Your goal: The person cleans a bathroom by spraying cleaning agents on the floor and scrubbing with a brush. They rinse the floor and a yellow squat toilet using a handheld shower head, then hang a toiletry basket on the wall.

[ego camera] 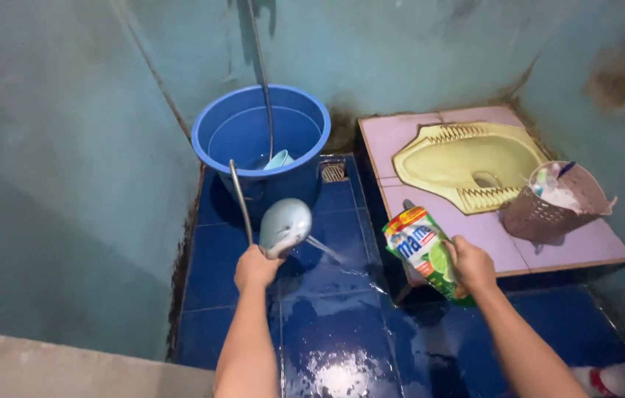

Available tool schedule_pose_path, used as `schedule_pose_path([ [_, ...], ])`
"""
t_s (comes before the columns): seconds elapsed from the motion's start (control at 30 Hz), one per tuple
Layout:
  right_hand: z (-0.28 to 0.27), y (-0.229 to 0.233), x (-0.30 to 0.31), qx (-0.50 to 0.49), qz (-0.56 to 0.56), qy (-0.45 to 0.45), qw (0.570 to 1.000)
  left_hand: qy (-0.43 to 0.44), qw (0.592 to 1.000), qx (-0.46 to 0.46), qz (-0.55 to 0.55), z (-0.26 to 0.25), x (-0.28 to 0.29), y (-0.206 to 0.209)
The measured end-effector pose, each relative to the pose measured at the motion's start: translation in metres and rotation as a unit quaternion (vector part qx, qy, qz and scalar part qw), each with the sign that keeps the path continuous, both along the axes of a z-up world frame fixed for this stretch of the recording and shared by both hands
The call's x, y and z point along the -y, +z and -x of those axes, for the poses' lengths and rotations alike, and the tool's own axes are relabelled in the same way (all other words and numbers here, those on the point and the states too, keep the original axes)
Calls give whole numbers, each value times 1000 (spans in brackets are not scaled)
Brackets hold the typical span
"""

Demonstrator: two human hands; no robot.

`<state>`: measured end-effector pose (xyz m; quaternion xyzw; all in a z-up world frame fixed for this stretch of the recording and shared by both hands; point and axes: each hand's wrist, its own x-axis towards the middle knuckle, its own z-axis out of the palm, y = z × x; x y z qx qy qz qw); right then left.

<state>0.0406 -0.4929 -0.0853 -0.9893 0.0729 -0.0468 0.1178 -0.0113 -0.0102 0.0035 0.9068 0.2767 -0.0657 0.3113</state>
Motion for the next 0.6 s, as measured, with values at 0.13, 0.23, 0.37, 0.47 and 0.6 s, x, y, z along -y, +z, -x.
schedule_pose_path([
  [0.13,39,25,-21,-58,-15,47,997,16,1000,-9,-18,11,0,4],
  [0.23,59,49,-38,-64,-65,75,993,20,999,-10,-31,20,0,14],
  [0.37,63,36,-39,-92,-144,89,981,23,999,-7,-24,34,5,43],
  [0.47,73,37,-42,-123,-216,82,965,33,999,1,-13,37,5,45],
  [0.6,66,18,-31,-134,-278,78,948,28,999,3,-14,33,-2,33],
])
